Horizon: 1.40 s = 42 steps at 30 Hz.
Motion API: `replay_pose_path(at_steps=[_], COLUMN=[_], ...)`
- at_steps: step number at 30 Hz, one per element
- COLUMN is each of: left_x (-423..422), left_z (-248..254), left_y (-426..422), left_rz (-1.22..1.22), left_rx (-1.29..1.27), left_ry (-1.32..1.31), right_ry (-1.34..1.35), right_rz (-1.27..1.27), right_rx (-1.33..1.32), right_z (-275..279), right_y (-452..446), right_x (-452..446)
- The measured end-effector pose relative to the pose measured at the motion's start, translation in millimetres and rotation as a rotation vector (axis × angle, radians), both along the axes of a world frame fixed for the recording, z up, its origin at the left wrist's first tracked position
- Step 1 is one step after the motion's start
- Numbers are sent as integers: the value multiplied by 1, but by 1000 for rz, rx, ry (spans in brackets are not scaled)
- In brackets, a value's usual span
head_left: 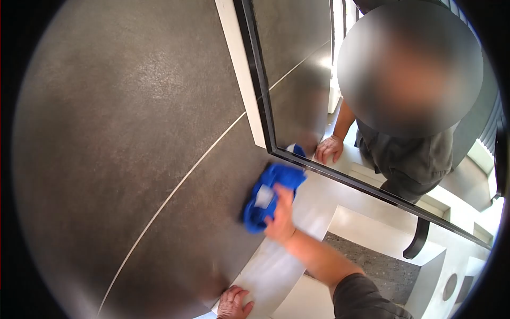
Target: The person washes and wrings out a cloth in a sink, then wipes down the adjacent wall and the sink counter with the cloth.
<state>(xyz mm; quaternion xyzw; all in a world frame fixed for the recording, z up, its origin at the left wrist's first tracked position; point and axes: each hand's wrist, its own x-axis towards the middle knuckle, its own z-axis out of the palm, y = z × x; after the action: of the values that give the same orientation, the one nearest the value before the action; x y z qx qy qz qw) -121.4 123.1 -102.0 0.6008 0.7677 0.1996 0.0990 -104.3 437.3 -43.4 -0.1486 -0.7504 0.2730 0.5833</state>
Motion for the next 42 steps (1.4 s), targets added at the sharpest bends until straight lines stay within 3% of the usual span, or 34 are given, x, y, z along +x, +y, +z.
replay_pose_path(at_steps=[1,2,3,12,13,14,16,18,19,20,21,23,27,30,32,33,34,39,40,41,42], left_x=[6,6,6,2,1,0,0,-1,-2,-3,-4,-8,-10,-8,-6,-7,-8,-7,-9,-10,-11], left_z=[10,9,7,-1,-2,-2,-1,-1,-1,-1,-2,0,3,1,-1,-5,-8,-21,-22,-22,-22], left_y=[3,2,1,4,5,4,6,7,10,11,11,14,16,12,6,5,2,-2,1,4,4], left_rz=[74,76,71,-5,-11,-17,-6,-2,11,4,1,-4,-18,-7,2,0,-4,16,15,14,7], left_rx=[62,58,55,-21,-16,-20,-38,-40,-29,-32,-27,-33,-8,4,7,12,17,4,10,16,20], left_ry=[-24,-21,-32,28,37,34,56,35,22,24,37,62,57,55,46,36,28,15,22,22,19], right_ry=[65,81,-183,-161,-115,-66,55,-94,-110,-149,-270,-214,-90,-150,-64,-118,-66,-149,67,37,-87], right_rz=[-70,-124,-407,-388,-310,-228,-334,-307,-105,-215,-147,88,3,-42,-286,-180,-231,-364,-325,-450,-275], right_rx=[98,-52,51,-481,-686,-892,-754,-752,-951,-795,-679,-507,-527,-506,-393,-599,-633,-424,-506,-240,-328], right_z=[5,34,-2,-64,-91,-117,-122,-161,-108,-122,-118,-95,-75,-64,-44,-19,7,13,14,-6,-21], right_y=[31,49,100,122,122,111,74,21,-22,-66,-103,-127,-99,-41,18,54,79,88,60,26,-24], right_x=[-6,-6,-7,-6,-9,-10,-17,-28,-8,-13,-5,4,2,-3,-15,-11,-9,-14,-20,-26,-21])
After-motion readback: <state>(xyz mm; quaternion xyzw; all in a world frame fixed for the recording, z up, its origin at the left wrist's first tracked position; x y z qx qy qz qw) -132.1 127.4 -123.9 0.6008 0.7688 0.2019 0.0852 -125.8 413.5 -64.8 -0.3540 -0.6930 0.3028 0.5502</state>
